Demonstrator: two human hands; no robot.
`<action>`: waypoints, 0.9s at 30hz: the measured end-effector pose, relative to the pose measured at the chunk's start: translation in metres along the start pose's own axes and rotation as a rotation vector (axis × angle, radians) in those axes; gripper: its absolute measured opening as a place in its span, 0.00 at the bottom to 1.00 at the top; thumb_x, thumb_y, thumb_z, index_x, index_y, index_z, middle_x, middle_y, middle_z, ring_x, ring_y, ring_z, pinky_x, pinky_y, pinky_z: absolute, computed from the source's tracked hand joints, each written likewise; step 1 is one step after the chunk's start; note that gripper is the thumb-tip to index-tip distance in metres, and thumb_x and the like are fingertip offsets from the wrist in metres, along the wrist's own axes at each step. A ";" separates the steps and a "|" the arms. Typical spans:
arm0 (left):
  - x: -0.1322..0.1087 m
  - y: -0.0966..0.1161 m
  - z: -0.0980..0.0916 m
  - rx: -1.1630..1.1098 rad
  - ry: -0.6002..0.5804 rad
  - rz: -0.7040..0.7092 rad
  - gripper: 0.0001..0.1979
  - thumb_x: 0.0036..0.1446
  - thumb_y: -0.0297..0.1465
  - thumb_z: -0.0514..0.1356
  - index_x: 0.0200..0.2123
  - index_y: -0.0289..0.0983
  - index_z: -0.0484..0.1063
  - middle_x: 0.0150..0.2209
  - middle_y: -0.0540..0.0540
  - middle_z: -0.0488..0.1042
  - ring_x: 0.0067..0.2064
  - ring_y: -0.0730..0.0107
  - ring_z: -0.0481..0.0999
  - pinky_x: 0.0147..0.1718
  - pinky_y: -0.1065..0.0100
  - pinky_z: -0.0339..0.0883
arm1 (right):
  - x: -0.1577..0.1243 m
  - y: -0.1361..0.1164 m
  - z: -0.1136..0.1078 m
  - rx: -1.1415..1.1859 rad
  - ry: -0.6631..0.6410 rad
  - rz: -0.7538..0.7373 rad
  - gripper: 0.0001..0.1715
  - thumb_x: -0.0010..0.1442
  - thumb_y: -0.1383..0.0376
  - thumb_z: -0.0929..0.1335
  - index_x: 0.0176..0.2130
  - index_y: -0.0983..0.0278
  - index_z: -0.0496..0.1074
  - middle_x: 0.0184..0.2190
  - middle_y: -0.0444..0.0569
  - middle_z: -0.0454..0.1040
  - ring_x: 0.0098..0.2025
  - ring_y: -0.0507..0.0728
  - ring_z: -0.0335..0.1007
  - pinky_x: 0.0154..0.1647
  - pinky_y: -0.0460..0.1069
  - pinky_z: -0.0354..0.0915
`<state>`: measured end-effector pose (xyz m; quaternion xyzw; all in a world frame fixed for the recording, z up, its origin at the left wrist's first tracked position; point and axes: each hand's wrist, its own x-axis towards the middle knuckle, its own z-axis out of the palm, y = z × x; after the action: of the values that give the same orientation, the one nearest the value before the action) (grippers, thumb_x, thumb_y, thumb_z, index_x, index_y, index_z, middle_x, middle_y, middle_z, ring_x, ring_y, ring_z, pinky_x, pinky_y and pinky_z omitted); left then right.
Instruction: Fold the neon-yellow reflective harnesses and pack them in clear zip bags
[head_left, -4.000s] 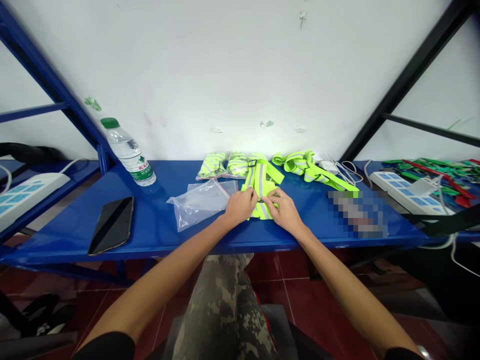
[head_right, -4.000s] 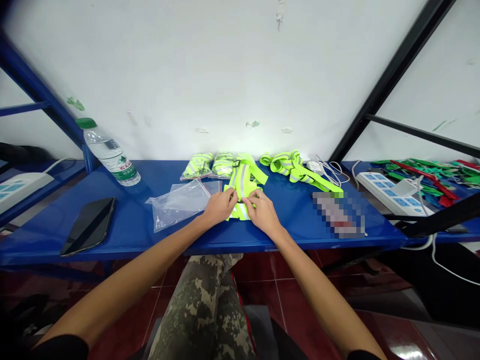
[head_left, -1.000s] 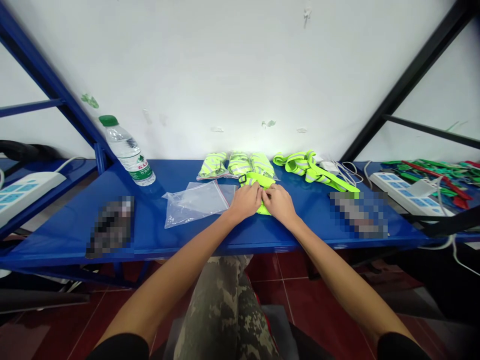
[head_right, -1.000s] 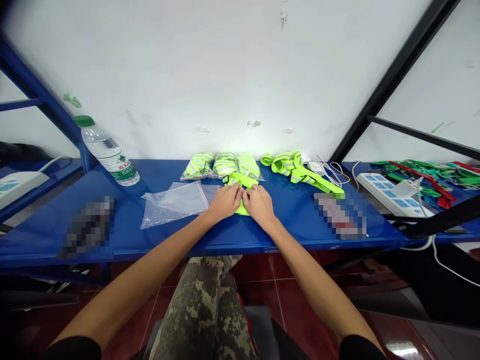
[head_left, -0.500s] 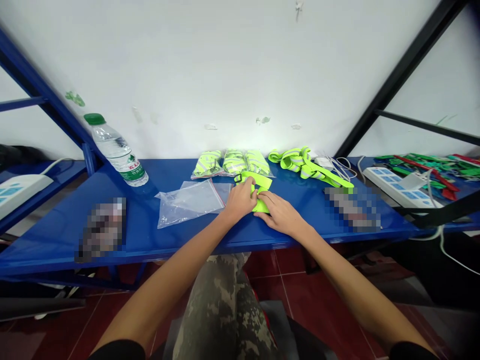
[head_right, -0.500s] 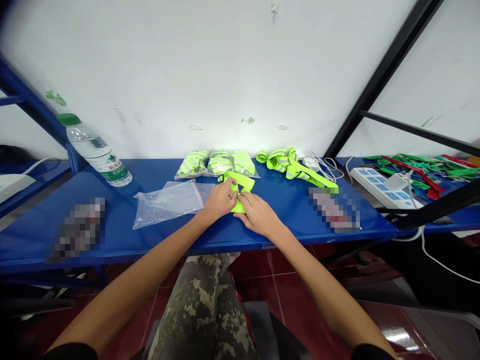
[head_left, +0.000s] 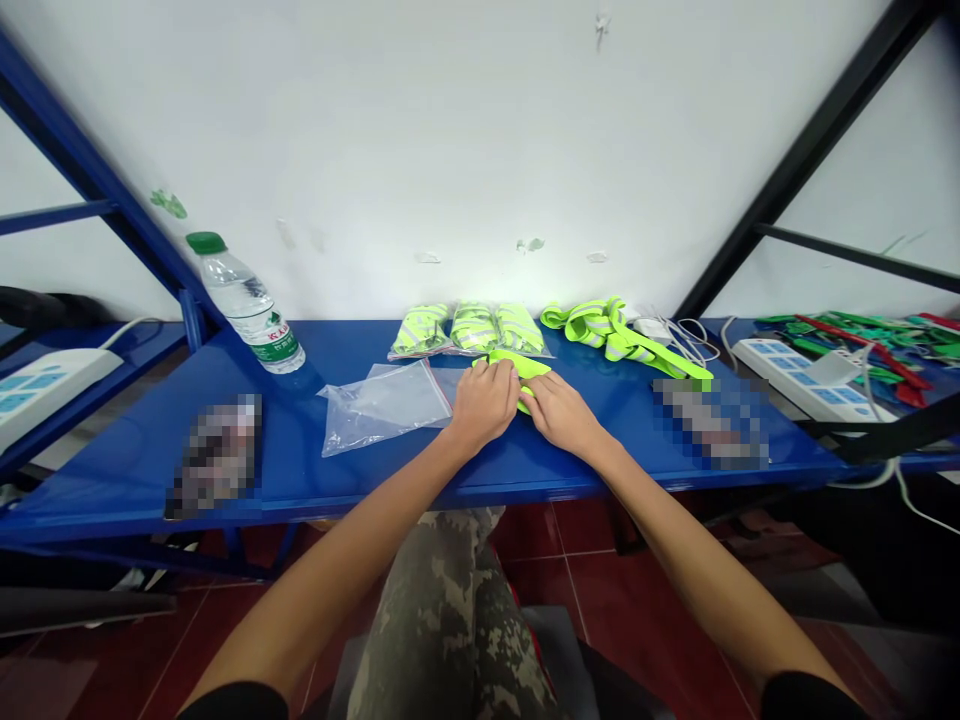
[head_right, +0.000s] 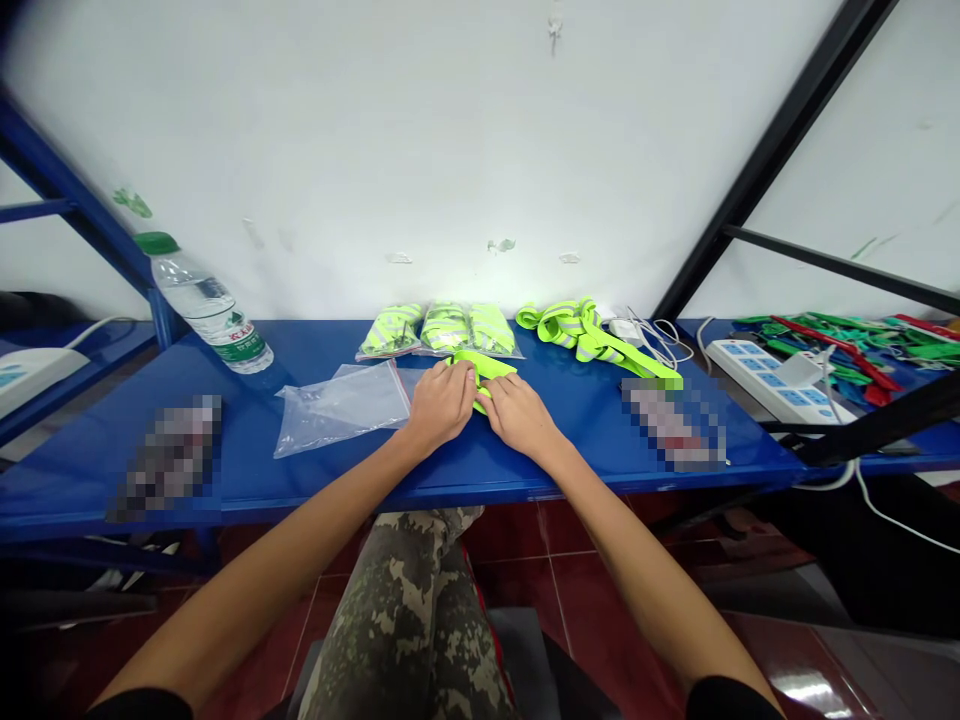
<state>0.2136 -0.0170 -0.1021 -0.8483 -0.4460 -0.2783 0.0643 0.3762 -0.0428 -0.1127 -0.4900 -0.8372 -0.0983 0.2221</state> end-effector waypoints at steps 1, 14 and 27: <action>0.002 0.000 0.000 0.009 -0.016 -0.010 0.20 0.70 0.34 0.39 0.45 0.34 0.69 0.38 0.36 0.75 0.45 0.55 0.72 0.45 0.59 0.62 | 0.002 0.000 0.000 -0.004 -0.001 0.006 0.22 0.72 0.61 0.54 0.43 0.67 0.72 0.40 0.57 0.77 0.45 0.63 0.69 0.52 0.56 0.62; 0.041 -0.014 0.009 0.055 -0.245 -0.211 0.22 0.70 0.38 0.39 0.45 0.36 0.70 0.38 0.36 0.78 0.40 0.53 0.80 0.39 0.60 0.68 | 0.034 0.011 0.005 0.014 -0.156 0.278 0.28 0.73 0.59 0.52 0.35 0.61 0.75 0.36 0.53 0.80 0.36 0.60 0.75 0.35 0.50 0.59; 0.032 -0.009 0.017 0.108 -0.086 -0.255 0.15 0.67 0.34 0.47 0.49 0.36 0.68 0.49 0.37 0.74 0.54 0.56 0.69 0.48 0.63 0.65 | 0.010 0.001 0.009 0.071 -0.013 0.016 0.38 0.68 0.47 0.56 0.64 0.71 0.62 0.63 0.61 0.64 0.67 0.67 0.55 0.65 0.61 0.55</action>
<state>0.2276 0.0178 -0.1006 -0.7912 -0.5667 -0.2232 0.0550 0.3702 -0.0309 -0.1162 -0.4892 -0.8375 -0.0638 0.2347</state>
